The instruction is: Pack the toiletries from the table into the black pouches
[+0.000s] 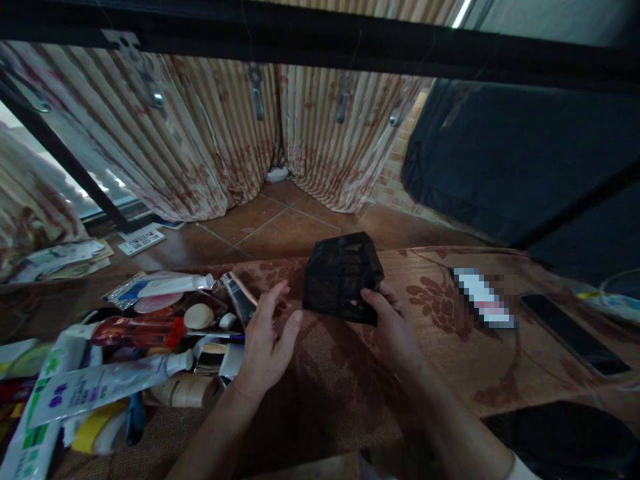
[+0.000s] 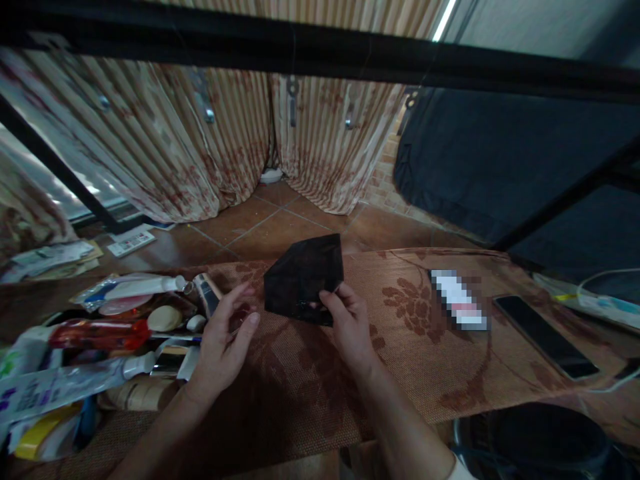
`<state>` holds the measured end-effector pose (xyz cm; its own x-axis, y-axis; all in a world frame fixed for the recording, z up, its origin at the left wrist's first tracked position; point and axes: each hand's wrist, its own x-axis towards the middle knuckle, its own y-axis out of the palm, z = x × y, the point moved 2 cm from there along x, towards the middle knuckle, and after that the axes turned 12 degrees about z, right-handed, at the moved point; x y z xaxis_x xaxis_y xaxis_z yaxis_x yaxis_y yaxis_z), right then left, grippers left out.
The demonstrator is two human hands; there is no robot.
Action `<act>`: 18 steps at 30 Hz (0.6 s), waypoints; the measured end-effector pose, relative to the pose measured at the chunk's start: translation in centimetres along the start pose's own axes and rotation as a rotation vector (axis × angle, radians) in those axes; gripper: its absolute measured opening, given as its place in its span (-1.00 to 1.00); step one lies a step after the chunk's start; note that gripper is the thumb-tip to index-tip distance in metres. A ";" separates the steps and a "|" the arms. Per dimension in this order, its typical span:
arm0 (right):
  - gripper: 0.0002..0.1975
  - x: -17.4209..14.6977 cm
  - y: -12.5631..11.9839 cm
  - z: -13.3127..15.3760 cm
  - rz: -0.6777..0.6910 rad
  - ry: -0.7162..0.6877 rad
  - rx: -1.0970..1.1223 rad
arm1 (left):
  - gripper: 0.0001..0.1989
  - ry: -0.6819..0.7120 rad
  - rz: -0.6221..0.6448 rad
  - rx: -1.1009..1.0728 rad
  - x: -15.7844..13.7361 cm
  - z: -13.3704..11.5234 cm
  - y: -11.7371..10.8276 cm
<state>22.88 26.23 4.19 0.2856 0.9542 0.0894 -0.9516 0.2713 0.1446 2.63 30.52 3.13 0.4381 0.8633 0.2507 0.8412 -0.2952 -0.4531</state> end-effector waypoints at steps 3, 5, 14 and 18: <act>-0.90 0.0 0.1 -0.1 0.079 0.095 0.164 | -0.53 -0.155 0.068 -0.356 0.2 0.5 0.7; -0.92 -0.3 0.5 -0.3 0.237 0.164 0.196 | -0.48 -0.235 0.137 -0.639 0.4 0.4 1.1; -0.55 -1.7 1.5 1.8 0.842 0.267 0.071 | -0.38 -0.402 0.042 -0.847 0.4 0.1 1.1; -0.57 0.0 -0.1 0.6 0.514 0.252 0.225 | -0.19 -0.265 0.001 -0.642 0.5 0.2 1.2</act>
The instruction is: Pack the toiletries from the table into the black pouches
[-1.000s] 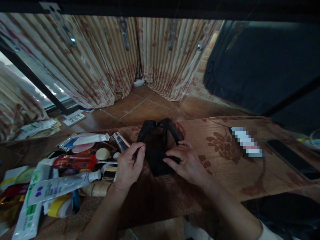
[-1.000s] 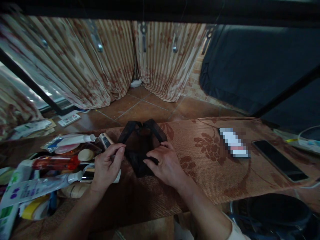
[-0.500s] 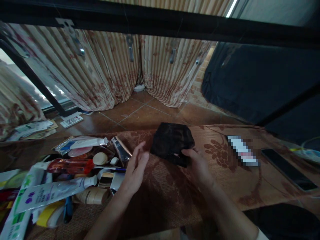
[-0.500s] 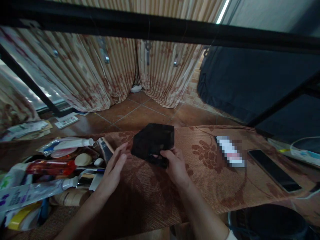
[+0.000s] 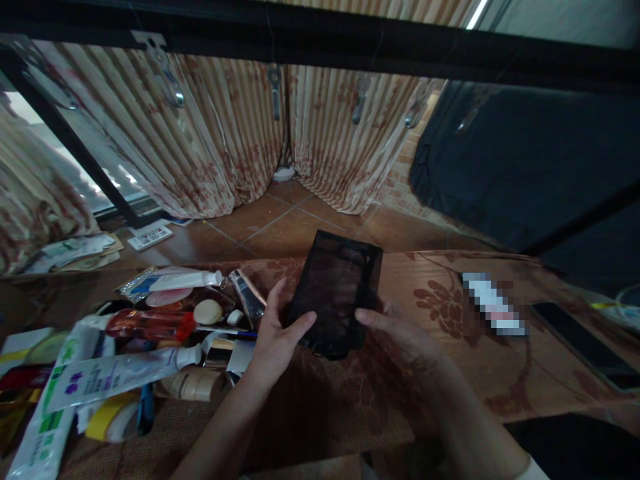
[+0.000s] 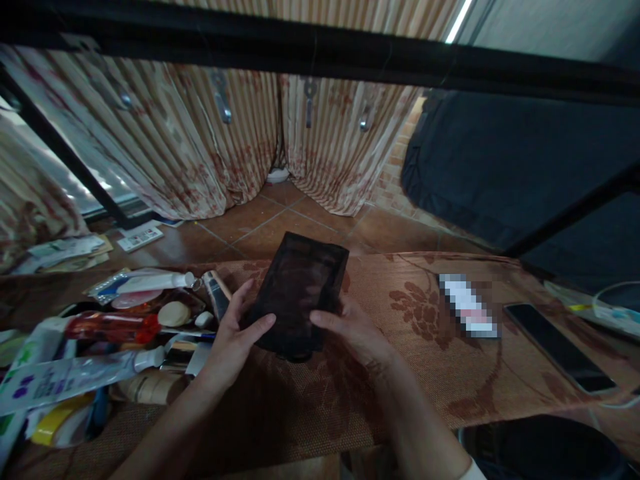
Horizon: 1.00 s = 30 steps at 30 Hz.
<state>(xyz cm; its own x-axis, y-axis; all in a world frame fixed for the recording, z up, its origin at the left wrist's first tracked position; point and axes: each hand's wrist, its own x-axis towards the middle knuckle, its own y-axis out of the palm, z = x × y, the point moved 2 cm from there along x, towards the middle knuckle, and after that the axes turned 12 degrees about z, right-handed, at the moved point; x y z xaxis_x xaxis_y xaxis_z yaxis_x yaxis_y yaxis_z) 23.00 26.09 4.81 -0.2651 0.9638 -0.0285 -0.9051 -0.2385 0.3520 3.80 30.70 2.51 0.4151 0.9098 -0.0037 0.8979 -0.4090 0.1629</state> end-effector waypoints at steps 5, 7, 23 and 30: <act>-0.74 1.0 -2.1 -1.7 -0.171 0.010 0.114 | -0.14 0.135 0.013 0.118 -0.1 -0.2 0.2; -0.79 1.1 -2.2 -1.7 -0.172 0.002 0.132 | -0.11 0.088 0.041 0.047 -0.2 -0.2 0.3; -0.74 -0.6 -2.8 0.1 -0.115 0.077 -0.175 | -0.52 -0.157 0.166 -0.199 -0.6 -1.1 0.2; -0.74 0.6 -3.7 0.5 -0.371 -0.110 -0.077 | -0.48 -0.215 0.239 -0.184 -0.4 -0.8 0.0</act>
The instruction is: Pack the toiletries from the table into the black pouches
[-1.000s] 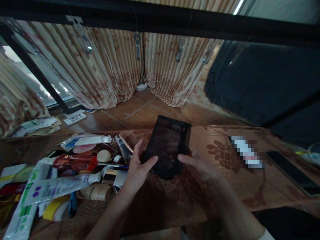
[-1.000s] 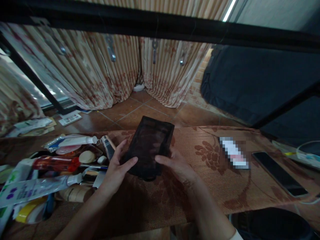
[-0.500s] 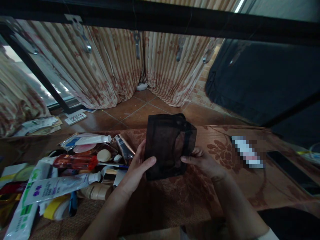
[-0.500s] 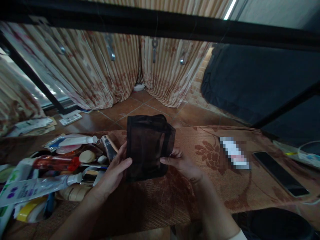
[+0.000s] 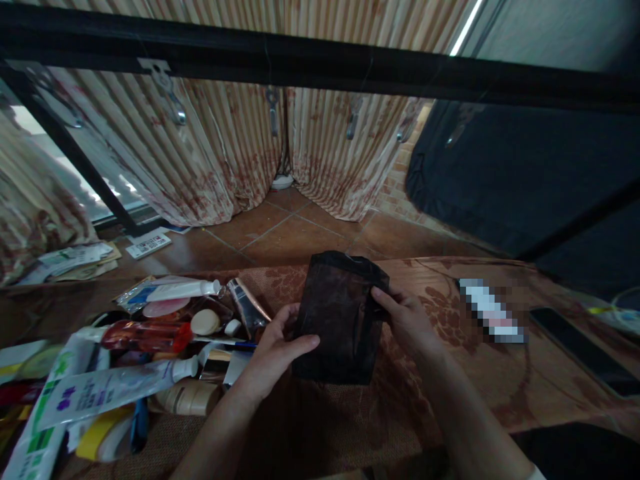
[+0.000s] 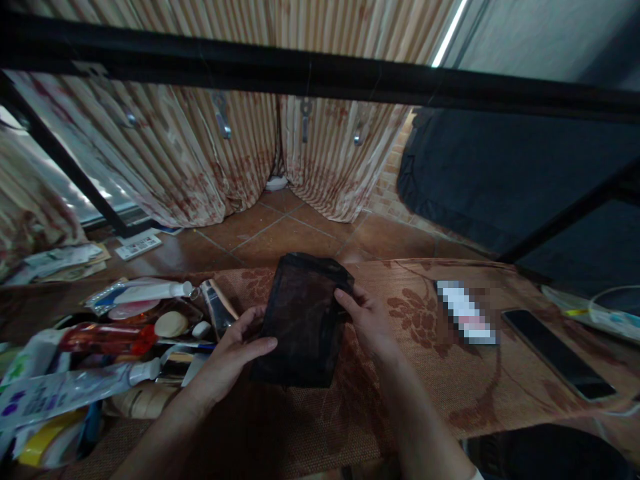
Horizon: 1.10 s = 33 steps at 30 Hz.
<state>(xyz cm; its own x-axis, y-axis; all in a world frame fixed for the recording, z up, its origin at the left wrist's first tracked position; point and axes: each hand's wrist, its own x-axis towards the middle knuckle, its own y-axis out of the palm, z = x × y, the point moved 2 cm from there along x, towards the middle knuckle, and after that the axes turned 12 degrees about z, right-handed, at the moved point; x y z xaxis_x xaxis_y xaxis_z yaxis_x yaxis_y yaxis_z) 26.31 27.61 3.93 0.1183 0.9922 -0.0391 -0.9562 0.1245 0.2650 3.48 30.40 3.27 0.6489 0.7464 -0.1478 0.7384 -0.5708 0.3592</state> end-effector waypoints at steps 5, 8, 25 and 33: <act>-0.79 -0.4 0.8 0.3 0.038 -0.019 0.041 | -0.48 0.011 -0.003 -0.050 -0.1 0.3 0.2; -0.81 -0.7 1.3 0.3 0.101 0.014 0.049 | -0.48 0.024 -0.038 -0.080 -0.2 0.5 0.4; -0.61 -0.6 1.9 1.0 0.006 -0.165 -0.066 | -0.45 -0.024 -0.013 -0.109 -0.3 -0.3 1.1; -0.80 -0.6 1.9 0.9 0.022 -0.152 -0.053 | -0.44 -0.013 0.007 -0.099 -0.3 0.1 1.0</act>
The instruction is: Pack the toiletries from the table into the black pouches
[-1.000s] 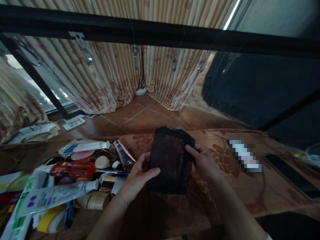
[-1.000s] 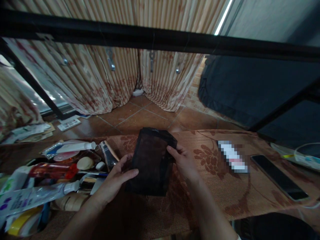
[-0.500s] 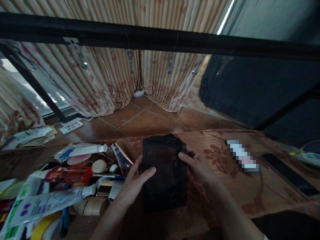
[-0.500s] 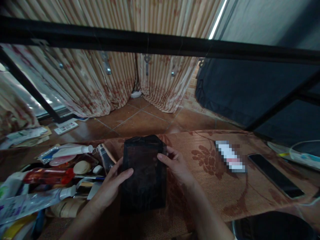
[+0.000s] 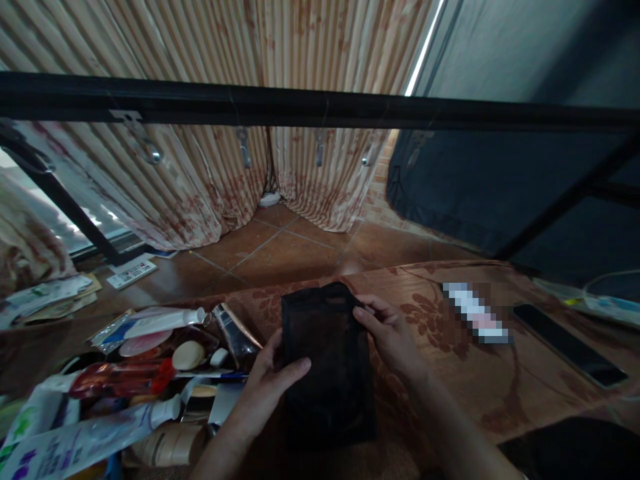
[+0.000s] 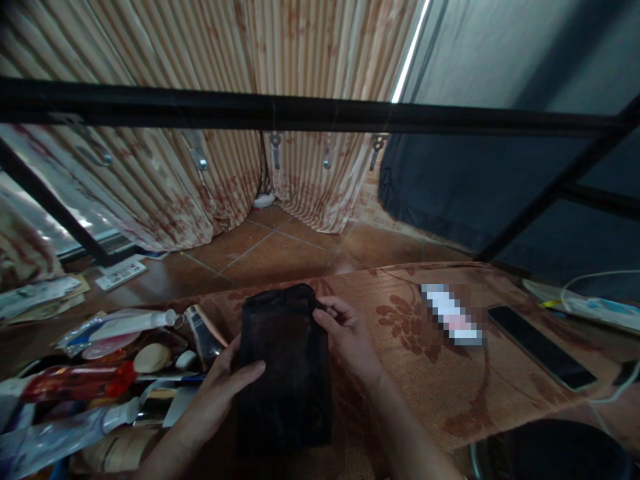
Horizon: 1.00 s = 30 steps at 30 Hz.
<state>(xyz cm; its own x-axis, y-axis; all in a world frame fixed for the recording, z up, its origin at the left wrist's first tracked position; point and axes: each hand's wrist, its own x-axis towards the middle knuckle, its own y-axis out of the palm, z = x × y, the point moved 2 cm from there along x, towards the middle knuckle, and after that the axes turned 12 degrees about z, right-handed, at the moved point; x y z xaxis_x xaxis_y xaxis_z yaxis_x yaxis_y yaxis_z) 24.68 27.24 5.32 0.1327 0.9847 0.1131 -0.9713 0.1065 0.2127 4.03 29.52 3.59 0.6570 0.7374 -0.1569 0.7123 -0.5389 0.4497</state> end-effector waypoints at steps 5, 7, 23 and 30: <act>-0.82 -0.1 0.2 -0.2 0.077 0.040 0.074 | -0.42 -0.035 -0.049 -0.002 0.0 0.1 0.0; -0.80 -0.1 0.2 -0.3 0.089 0.050 0.107 | -0.42 -0.046 -0.037 -0.003 0.1 0.1 -0.1; -0.73 0.3 0.1 -1.4 0.062 0.117 0.191 | -0.34 -0.101 -0.253 -0.005 0.3 0.2 -0.3; -0.71 0.3 0.1 -1.5 0.084 0.131 0.156 | -0.32 -0.105 -0.263 -0.021 0.4 0.2 -0.2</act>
<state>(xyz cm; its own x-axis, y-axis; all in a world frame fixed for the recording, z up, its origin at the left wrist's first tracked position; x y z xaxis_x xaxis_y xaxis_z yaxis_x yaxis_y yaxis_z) 24.34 27.79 3.92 0.0161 0.9998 0.0115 -0.9342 0.0109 0.3567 4.17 29.85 3.28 0.4730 0.8041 -0.3601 0.8571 -0.3252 0.3996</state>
